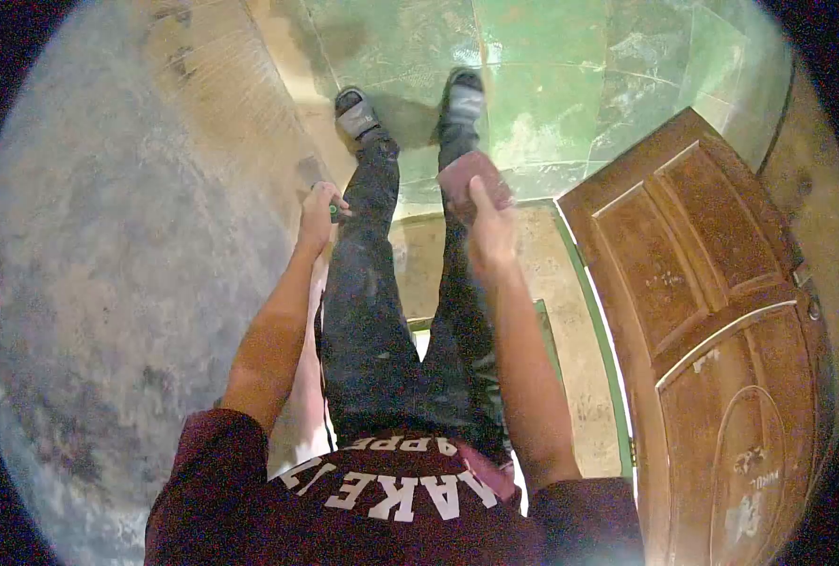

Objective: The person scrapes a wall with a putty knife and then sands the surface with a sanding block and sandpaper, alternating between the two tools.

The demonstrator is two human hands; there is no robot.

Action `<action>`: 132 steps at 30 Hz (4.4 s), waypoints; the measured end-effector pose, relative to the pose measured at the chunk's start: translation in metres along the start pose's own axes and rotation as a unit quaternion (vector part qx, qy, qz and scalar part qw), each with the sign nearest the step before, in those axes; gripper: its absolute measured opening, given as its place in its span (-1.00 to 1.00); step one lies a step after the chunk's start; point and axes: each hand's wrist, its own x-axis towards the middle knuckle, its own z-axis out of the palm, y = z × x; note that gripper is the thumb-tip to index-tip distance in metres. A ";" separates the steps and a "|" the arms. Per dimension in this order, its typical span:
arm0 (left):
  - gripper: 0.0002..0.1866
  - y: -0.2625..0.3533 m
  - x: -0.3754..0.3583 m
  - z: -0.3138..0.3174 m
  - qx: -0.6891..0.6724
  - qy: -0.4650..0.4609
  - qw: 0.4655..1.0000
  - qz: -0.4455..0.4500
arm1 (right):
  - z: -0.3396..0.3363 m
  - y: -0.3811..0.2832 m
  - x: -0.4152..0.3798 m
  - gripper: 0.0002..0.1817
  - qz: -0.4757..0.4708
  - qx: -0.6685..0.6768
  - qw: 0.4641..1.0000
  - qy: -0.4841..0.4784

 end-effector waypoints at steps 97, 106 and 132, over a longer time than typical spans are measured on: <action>-0.74 -0.023 -0.029 0.054 0.393 0.050 0.902 0.175 | 0.317 0.193 0.001 -0.57 -0.367 -0.581 0.699 -0.197; -0.74 -0.019 -0.030 0.050 0.377 0.061 0.907 0.175 | 0.310 0.173 -0.014 -0.60 -0.408 -0.588 0.640 -0.280; -0.72 -0.027 -0.019 0.048 0.414 0.070 0.872 0.251 | 0.302 0.194 0.006 -0.35 -0.391 -0.559 0.672 -0.287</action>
